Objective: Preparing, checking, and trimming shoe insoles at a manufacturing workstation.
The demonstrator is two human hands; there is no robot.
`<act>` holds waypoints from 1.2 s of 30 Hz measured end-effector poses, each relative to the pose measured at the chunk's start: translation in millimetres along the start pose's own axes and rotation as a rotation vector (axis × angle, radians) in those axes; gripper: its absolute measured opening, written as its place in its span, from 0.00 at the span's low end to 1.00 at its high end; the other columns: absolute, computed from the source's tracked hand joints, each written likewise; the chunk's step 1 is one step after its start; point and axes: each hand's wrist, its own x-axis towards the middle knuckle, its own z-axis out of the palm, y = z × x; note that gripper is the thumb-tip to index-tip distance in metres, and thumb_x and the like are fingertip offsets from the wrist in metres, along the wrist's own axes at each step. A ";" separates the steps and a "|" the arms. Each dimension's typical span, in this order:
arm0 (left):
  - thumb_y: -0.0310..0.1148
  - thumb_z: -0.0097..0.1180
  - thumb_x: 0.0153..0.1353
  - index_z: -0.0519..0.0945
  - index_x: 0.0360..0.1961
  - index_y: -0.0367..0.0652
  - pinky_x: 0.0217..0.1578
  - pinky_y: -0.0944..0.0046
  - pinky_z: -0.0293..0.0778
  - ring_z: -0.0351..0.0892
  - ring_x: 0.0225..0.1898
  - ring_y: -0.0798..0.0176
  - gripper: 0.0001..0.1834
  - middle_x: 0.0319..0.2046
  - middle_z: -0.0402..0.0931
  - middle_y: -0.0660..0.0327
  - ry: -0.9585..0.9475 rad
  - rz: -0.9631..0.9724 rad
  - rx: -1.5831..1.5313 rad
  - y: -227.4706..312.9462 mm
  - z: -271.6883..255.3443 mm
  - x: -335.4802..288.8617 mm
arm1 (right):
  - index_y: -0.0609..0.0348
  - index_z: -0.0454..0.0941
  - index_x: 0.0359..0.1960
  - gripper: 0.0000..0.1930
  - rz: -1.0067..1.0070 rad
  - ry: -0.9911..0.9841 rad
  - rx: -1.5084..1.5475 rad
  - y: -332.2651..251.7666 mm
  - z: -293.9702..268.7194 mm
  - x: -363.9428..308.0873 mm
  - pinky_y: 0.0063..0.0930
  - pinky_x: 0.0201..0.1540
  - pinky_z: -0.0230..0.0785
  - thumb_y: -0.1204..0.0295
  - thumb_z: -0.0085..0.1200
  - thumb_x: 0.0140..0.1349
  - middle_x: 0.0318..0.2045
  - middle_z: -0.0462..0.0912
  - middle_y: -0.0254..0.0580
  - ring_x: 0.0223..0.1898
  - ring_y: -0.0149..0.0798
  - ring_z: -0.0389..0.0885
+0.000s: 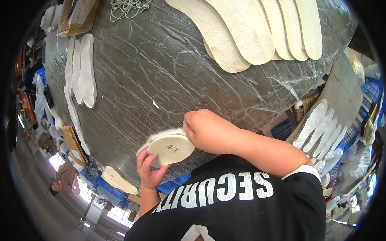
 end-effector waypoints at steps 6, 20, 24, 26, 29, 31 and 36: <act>0.30 0.76 0.33 0.75 0.43 0.42 0.48 0.54 0.72 0.74 0.49 0.47 0.31 0.51 0.72 0.50 -0.056 -0.044 0.040 10.2 -3.7 15.2 | 0.68 0.74 0.29 0.09 0.077 -0.020 0.052 -3.8 -3.2 -0.9 0.38 0.28 0.70 0.74 0.48 0.63 0.19 0.78 0.52 0.21 0.48 0.78; 0.30 0.73 0.37 0.77 0.42 0.40 0.47 0.52 0.72 0.74 0.48 0.44 0.27 0.50 0.73 0.50 -0.098 -0.127 0.074 21.6 -5.9 29.9 | 0.67 0.72 0.30 0.07 0.152 -0.002 0.092 -9.9 -5.8 -7.1 0.35 0.26 0.69 0.75 0.47 0.64 0.17 0.76 0.48 0.19 0.44 0.76; 0.32 0.74 0.36 0.78 0.42 0.40 0.47 0.52 0.73 0.75 0.48 0.45 0.28 0.50 0.73 0.50 -0.121 -0.080 0.081 21.0 -3.0 32.3 | 0.68 0.72 0.31 0.05 0.129 0.112 -0.075 -5.9 -4.3 -15.9 0.47 0.33 0.69 0.76 0.50 0.60 0.24 0.78 0.61 0.29 0.62 0.77; 0.32 0.75 0.34 0.78 0.42 0.40 0.47 0.53 0.73 0.75 0.47 0.45 0.29 0.50 0.73 0.49 -0.124 -0.070 0.089 21.8 -3.6 34.3 | 0.67 0.71 0.31 0.03 0.141 0.148 -0.134 -9.8 -5.3 -19.0 0.47 0.31 0.68 0.79 0.51 0.59 0.23 0.77 0.60 0.29 0.62 0.77; 0.34 0.71 0.39 0.78 0.43 0.41 0.48 0.51 0.72 0.74 0.48 0.46 0.27 0.52 0.72 0.50 -0.154 -0.066 0.057 22.6 -6.8 38.5 | 0.67 0.71 0.31 0.03 0.167 0.166 -0.190 -7.1 -2.6 -19.0 0.47 0.31 0.68 0.79 0.50 0.60 0.23 0.77 0.60 0.29 0.62 0.77; 0.35 0.70 0.39 0.78 0.43 0.41 0.48 0.52 0.72 0.74 0.49 0.45 0.26 0.52 0.72 0.51 -0.165 -0.032 0.067 23.2 -9.6 41.1 | 0.67 0.70 0.30 0.03 0.164 0.164 -0.207 -8.7 0.2 -18.0 0.48 0.31 0.68 0.79 0.50 0.61 0.24 0.77 0.60 0.29 0.62 0.77; 0.36 0.71 0.40 0.77 0.45 0.41 0.47 0.52 0.73 0.74 0.48 0.44 0.28 0.51 0.71 0.49 -0.183 -0.061 0.043 31.3 -17.2 51.1 | 0.55 0.75 0.32 0.11 -0.574 0.363 -0.565 -2.0 22.0 -32.8 0.36 0.25 0.67 0.77 0.60 0.46 0.25 0.78 0.41 0.22 0.45 0.78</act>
